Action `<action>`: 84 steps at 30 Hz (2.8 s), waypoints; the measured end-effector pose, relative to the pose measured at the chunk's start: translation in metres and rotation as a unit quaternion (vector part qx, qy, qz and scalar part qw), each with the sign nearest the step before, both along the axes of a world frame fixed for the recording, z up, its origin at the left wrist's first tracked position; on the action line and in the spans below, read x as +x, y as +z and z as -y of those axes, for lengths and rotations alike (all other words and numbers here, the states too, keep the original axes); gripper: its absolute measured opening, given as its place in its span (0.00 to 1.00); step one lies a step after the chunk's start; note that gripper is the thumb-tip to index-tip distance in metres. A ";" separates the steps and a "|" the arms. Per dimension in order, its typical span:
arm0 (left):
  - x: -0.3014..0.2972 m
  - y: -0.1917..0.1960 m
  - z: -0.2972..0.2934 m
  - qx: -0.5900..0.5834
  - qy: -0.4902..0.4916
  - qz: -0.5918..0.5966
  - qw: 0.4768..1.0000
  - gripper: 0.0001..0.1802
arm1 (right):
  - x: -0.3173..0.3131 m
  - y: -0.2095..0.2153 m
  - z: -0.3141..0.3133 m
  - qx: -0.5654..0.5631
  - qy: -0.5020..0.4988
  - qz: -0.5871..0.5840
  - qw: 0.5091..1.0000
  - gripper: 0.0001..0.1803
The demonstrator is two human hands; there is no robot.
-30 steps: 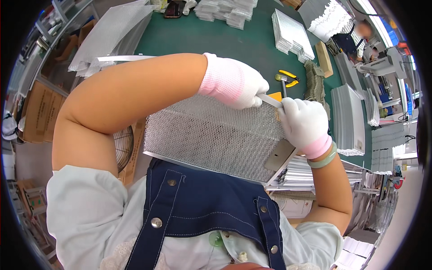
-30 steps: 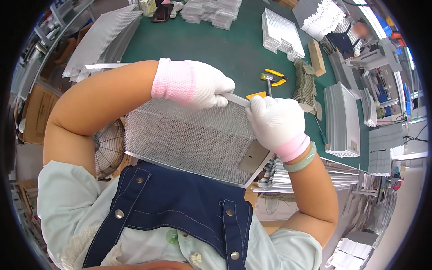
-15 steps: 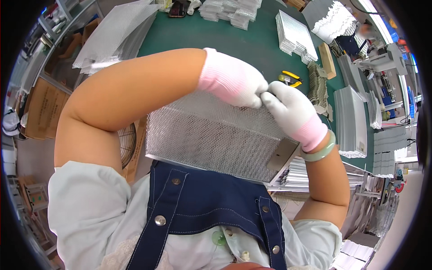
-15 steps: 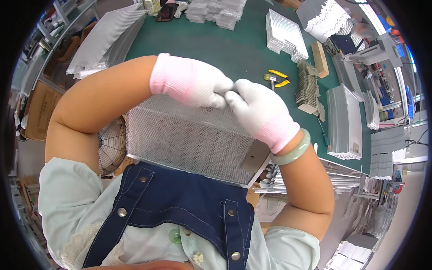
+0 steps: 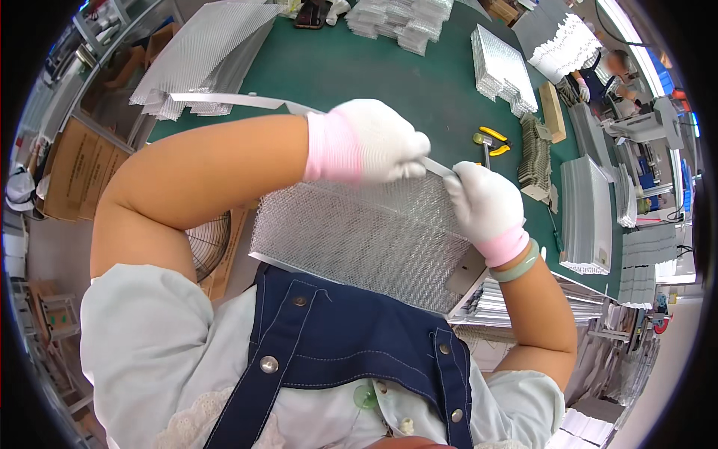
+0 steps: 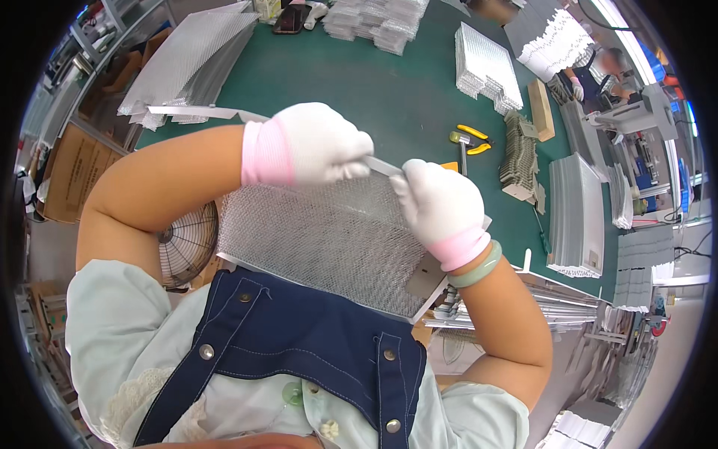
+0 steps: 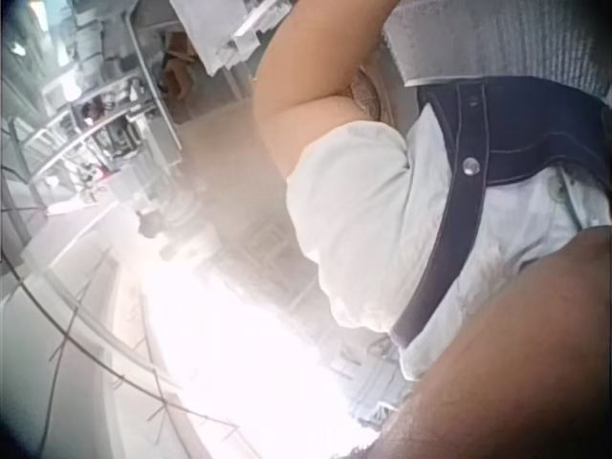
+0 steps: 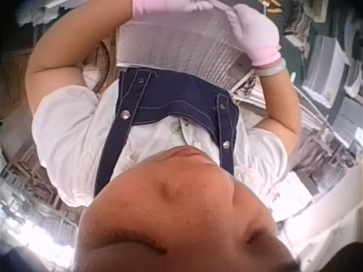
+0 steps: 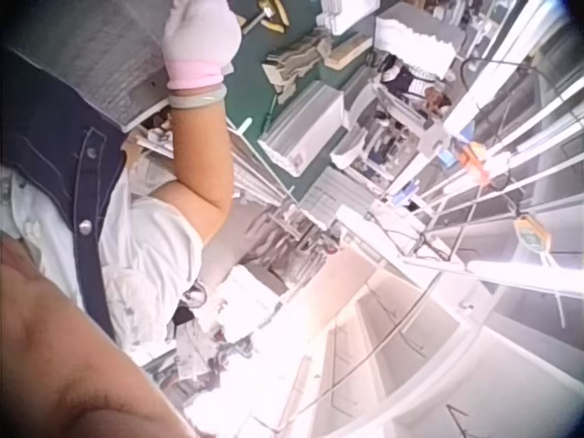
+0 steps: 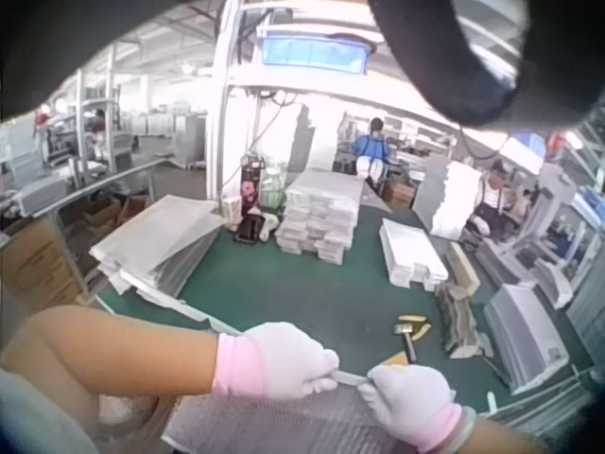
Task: The person assembles air filters by placing a mesh sheet onto a frame, inserting a plastic clip, and securing the mesh with metal strips. They use a hammer to tap the strips into place and then place the completed unit into a larger housing. The process is repeated for multiple units.
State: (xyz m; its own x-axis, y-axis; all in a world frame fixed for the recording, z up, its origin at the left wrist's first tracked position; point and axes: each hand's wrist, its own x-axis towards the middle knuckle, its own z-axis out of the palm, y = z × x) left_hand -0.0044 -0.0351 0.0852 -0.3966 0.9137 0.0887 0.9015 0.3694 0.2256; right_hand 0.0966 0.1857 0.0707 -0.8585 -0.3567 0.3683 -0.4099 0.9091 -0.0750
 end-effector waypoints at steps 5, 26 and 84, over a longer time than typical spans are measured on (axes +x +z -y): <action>-0.013 0.025 -0.006 -0.057 0.005 0.132 0.990 0.17 | -0.007 0.033 -0.017 -0.192 -0.050 0.285 0.938 0.12; 0.012 0.015 0.000 0.015 -0.036 -0.018 0.999 0.13 | 0.005 0.017 0.006 0.063 0.031 -0.042 0.997 0.12; -0.020 0.031 0.002 -0.168 -0.012 0.281 0.945 0.16 | -0.030 0.016 0.010 -0.044 0.079 0.199 0.976 0.14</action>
State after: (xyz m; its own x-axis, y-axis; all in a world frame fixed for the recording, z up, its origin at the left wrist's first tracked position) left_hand -0.0242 -0.0367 0.1161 -0.2735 0.8624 -0.4260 0.6836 0.4859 0.5446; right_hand 0.0669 0.1754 0.0867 -0.8772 -0.4773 0.0524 -0.4660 0.8200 -0.3322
